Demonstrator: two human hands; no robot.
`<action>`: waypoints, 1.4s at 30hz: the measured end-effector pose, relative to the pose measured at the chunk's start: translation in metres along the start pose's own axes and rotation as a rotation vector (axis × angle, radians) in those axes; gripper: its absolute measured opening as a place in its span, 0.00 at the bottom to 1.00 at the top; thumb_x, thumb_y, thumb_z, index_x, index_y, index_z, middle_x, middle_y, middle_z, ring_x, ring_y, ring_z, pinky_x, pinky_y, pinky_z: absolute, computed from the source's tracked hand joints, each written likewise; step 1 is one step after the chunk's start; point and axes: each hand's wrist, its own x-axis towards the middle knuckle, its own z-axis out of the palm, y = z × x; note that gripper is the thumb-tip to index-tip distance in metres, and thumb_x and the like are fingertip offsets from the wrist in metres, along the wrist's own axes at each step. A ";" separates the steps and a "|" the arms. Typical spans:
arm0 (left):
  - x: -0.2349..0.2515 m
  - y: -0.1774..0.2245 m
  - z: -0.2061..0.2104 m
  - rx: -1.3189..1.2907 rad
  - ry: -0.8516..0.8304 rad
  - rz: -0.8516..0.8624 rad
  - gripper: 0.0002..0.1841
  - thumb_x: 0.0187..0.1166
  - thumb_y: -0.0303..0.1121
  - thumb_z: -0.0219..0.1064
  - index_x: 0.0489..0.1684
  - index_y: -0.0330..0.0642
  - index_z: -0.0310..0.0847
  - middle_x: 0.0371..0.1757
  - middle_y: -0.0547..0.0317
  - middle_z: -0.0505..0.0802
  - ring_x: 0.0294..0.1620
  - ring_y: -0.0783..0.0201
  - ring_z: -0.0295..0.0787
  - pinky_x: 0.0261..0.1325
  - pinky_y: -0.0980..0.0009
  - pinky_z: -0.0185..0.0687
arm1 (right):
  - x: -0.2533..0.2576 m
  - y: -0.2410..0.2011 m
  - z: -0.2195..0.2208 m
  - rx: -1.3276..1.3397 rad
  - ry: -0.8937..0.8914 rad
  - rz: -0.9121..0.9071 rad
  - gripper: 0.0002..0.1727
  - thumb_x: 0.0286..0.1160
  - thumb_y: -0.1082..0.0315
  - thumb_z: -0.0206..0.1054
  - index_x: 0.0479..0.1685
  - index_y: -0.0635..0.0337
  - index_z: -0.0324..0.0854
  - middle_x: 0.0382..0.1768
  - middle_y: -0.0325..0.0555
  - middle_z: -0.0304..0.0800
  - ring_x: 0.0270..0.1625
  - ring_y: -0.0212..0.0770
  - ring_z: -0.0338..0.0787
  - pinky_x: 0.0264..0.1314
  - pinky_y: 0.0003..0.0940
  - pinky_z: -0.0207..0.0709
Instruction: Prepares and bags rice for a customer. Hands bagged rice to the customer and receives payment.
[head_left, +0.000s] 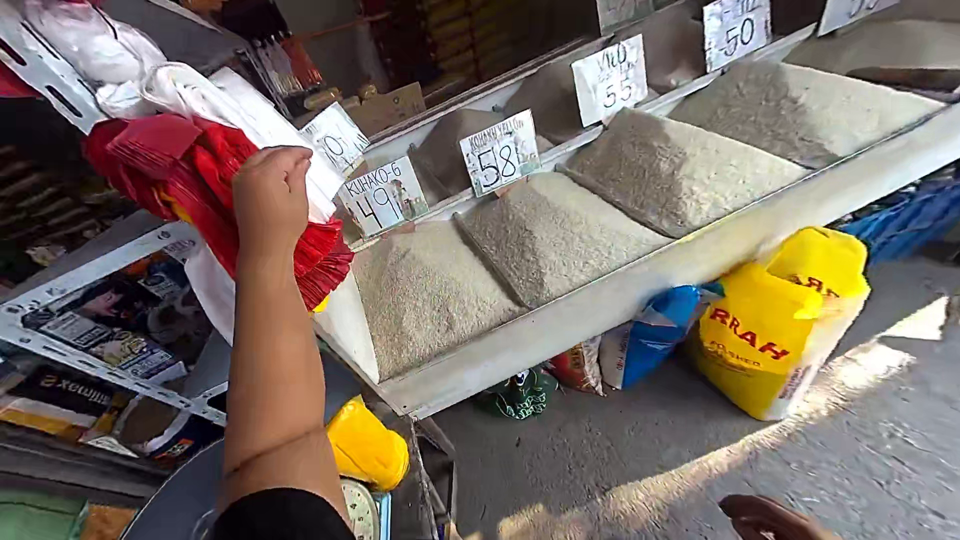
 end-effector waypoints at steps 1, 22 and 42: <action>0.013 -0.003 0.006 0.126 -0.167 0.052 0.16 0.90 0.26 0.54 0.59 0.31 0.89 0.65 0.36 0.91 0.76 0.39 0.83 0.83 0.42 0.66 | 0.042 -0.012 -0.014 -0.013 -0.018 -0.091 0.17 0.82 0.71 0.64 0.61 0.76 0.83 0.60 0.73 0.88 0.62 0.70 0.89 0.68 0.68 0.79; 0.035 -0.047 0.024 0.513 -0.212 0.135 0.12 0.86 0.26 0.60 0.42 0.34 0.93 0.48 0.42 0.97 0.59 0.44 0.94 0.83 0.46 0.69 | 0.419 -0.523 0.044 0.571 -0.165 -1.415 0.20 0.80 0.62 0.70 0.66 0.63 0.87 0.67 0.55 0.86 0.71 0.46 0.85 0.74 0.42 0.79; 0.024 0.055 0.047 0.890 -0.591 -0.140 0.21 0.81 0.26 0.67 0.73 0.48 0.83 0.86 0.47 0.76 0.93 0.36 0.54 0.88 0.29 0.43 | 0.431 -0.524 0.041 0.559 -0.255 -1.827 0.10 0.65 0.73 0.76 0.18 0.63 0.86 0.28 0.51 0.86 0.43 0.51 0.86 0.50 0.45 0.80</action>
